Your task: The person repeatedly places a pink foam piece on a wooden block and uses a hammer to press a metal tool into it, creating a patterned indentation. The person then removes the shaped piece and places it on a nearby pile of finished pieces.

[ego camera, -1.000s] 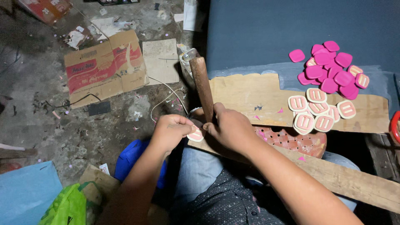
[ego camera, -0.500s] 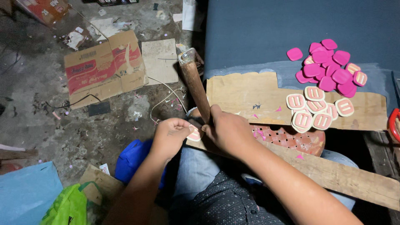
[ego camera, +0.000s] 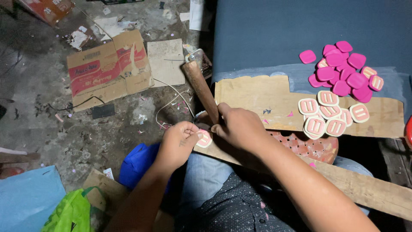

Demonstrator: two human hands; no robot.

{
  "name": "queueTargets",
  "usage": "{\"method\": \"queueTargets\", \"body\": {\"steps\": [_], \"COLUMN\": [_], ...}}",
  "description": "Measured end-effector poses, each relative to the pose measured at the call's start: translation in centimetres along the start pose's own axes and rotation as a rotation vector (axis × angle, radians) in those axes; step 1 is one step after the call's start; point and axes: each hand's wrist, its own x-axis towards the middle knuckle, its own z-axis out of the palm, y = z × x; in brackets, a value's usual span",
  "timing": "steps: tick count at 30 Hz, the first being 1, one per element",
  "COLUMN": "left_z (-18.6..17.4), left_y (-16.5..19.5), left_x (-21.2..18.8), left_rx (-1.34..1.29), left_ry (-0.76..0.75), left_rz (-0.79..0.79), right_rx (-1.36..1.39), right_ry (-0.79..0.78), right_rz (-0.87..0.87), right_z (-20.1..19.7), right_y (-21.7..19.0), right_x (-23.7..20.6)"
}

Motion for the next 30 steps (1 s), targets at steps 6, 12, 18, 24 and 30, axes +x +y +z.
{"method": "queueTargets", "body": {"steps": [6, 12, 18, 24, 30], "left_z": [0.1, 0.4, 0.5, 0.3, 0.4], "left_y": [1.3, 0.9, -2.0, -2.1, -1.9], "left_x": [-0.7, -1.3, -0.5, -0.2, -0.3], "left_rx": [0.241, 0.434, -0.179, -0.13, -0.141], "left_ry": [0.033, 0.137, -0.002, 0.016, 0.072], "left_rz": [0.17, 0.183, -0.073, -0.08, -0.095], "right_rx": [0.036, -0.02, -0.024, 0.001, 0.001], "right_ry": [0.016, 0.013, 0.005, 0.009, -0.002], "right_rz": [-0.042, -0.099, -0.038, -0.041, -0.058], "right_z": [0.2, -0.4, 0.1, 0.2, 0.1], "right_y": [0.0, -0.5, -0.7, -0.1, 0.9], "right_x": [0.6, -1.3, -1.7, -0.2, -1.6]}}
